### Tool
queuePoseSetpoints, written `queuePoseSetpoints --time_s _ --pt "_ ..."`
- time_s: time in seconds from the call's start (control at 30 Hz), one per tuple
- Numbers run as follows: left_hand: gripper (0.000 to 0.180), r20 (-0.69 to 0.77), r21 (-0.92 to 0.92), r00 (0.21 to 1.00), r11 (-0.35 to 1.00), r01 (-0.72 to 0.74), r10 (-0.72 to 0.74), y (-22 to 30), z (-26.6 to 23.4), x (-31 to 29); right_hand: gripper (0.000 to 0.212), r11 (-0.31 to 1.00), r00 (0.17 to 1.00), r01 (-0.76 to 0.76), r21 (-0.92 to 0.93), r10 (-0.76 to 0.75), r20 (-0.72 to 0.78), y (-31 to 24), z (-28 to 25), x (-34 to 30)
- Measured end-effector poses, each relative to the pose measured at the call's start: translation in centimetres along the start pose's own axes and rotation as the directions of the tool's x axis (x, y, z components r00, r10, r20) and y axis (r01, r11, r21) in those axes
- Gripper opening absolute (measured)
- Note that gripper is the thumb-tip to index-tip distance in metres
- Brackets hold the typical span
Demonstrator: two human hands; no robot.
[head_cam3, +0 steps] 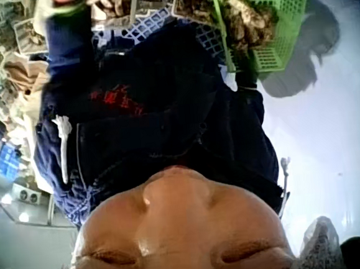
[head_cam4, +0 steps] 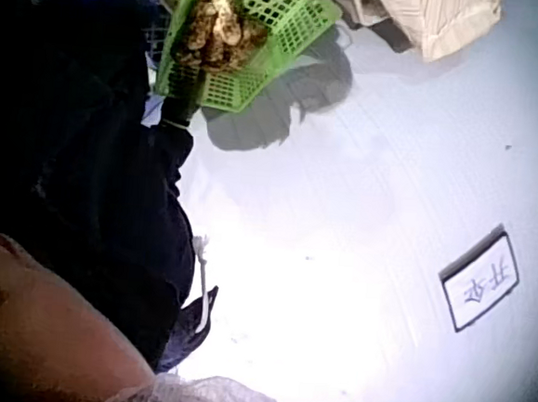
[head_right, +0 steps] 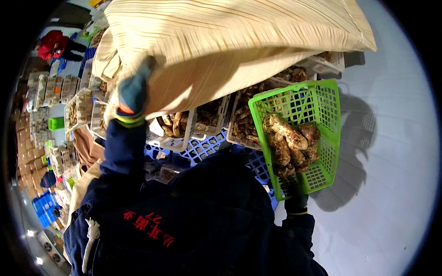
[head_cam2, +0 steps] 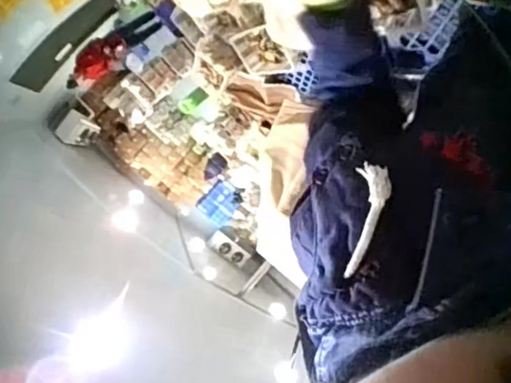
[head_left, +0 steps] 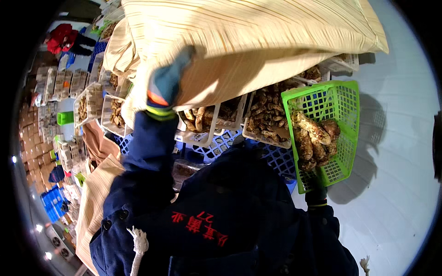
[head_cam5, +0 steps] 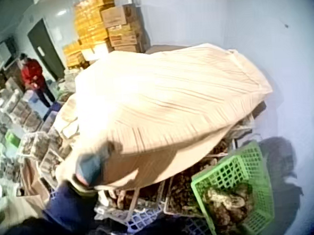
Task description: The person carries a green plastic basket through a warehouse facility and sorts matsutake mushrooms from large white crates into the green basket by hand.
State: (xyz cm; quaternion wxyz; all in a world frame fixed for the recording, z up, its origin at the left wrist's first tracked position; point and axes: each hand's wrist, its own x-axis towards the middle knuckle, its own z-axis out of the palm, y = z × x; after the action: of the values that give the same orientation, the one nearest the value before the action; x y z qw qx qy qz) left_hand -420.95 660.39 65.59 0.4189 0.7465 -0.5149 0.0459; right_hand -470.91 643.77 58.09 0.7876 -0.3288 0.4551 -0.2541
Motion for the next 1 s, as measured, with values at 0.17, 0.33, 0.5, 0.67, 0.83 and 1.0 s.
queuePoseSetpoints --time_s 0.17,0.33,0.5,0.67,0.83,1.0 --pt "0.036 0.152 -0.149 0.973 0.978 -0.150 0.172 1.0 -7.6 17.3 0.053 0.993 0.997 -0.032 -0.109 0.040 0.070 -4.9 1.1 3.8" --pt "0.036 0.558 -0.463 0.820 0.774 0.433 -0.125 -5.9 -2.8 21.6 0.054 0.993 0.996 -0.019 -0.116 0.028 0.080 -3.1 1.9 3.0" --pt "0.047 0.705 -0.385 0.530 0.373 0.844 -0.472 0.2 0.0 9.0 0.055 0.977 0.992 -0.051 -0.206 0.074 0.104 -6.2 3.0 3.8" --pt "0.054 0.886 -0.392 0.248 -0.346 0.853 -0.392 2.9 -3.6 -8.8 0.052 0.984 0.960 -0.066 -0.165 0.108 0.257 -5.5 5.3 2.1" --pt "0.048 0.534 -0.839 0.434 -0.390 0.380 -0.725 4.0 4.3 -13.3 0.050 0.981 0.952 -0.105 -0.162 0.146 0.269 -5.7 5.9 3.9" --pt "0.039 -0.008 -0.929 0.581 0.221 0.296 -0.814 -1.4 3.3 -15.5 0.046 0.976 0.925 -0.112 -0.186 0.171 0.341 -9.8 6.3 6.9"
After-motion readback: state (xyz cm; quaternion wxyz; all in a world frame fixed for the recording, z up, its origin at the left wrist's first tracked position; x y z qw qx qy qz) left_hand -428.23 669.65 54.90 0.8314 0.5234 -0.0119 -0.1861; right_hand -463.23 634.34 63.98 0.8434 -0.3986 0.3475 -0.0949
